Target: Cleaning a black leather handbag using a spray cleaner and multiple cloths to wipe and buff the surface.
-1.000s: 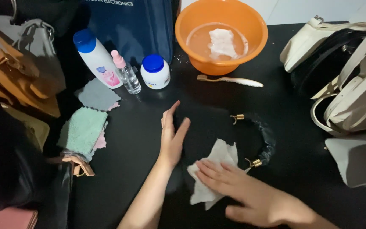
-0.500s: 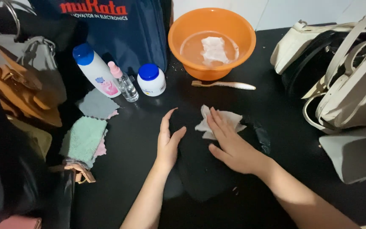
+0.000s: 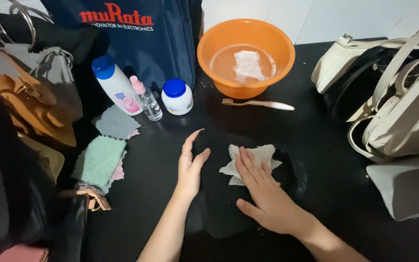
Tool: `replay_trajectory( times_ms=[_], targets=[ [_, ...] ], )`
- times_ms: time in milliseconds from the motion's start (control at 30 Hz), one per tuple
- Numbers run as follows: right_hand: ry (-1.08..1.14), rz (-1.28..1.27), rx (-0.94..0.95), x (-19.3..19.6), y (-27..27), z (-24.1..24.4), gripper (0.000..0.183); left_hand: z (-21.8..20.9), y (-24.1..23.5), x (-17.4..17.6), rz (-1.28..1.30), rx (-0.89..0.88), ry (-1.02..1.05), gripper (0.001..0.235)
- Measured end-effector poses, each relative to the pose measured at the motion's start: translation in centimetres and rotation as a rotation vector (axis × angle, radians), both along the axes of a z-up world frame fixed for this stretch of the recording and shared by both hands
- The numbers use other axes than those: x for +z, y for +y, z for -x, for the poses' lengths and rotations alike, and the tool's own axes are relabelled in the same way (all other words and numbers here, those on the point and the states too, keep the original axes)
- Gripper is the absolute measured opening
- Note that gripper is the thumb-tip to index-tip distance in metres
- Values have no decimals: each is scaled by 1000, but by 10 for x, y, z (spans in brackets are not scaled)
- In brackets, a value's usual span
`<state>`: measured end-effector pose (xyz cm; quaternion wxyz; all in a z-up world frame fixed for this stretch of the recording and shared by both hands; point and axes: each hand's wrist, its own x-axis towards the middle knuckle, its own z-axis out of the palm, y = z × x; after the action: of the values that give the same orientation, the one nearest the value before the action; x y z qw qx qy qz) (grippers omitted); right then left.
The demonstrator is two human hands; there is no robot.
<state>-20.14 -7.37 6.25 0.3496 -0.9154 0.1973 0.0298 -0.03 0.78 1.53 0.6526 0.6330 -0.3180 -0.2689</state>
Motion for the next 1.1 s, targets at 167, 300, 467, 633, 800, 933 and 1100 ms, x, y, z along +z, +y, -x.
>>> replay_trajectory(
  times_ms=[167,300,467,633,800,933,1100],
  targets=[
    [-3,-24,-28,-1,3,-3,99,-6,0,-5,71,-32,31,49],
    [30,-12,-4,-1,5,-5,102,-7,2,-3,48,-20,33,49],
    [28,14,98,8,8,-4,104,-7,4,-6,57,-11,53,52],
    [-35,-34,48,4,-16,-10,96,-6,-1,-13,104,3,89,54],
    [14,20,-64,-1,-13,-21,96,0,2,-2,71,42,141,54],
    [-26,-39,-66,-5,-15,-18,95,-4,0,-12,127,38,160,54],
    [2,-32,-57,-3,-17,-18,91,-4,0,-14,144,11,107,52]
  ],
)
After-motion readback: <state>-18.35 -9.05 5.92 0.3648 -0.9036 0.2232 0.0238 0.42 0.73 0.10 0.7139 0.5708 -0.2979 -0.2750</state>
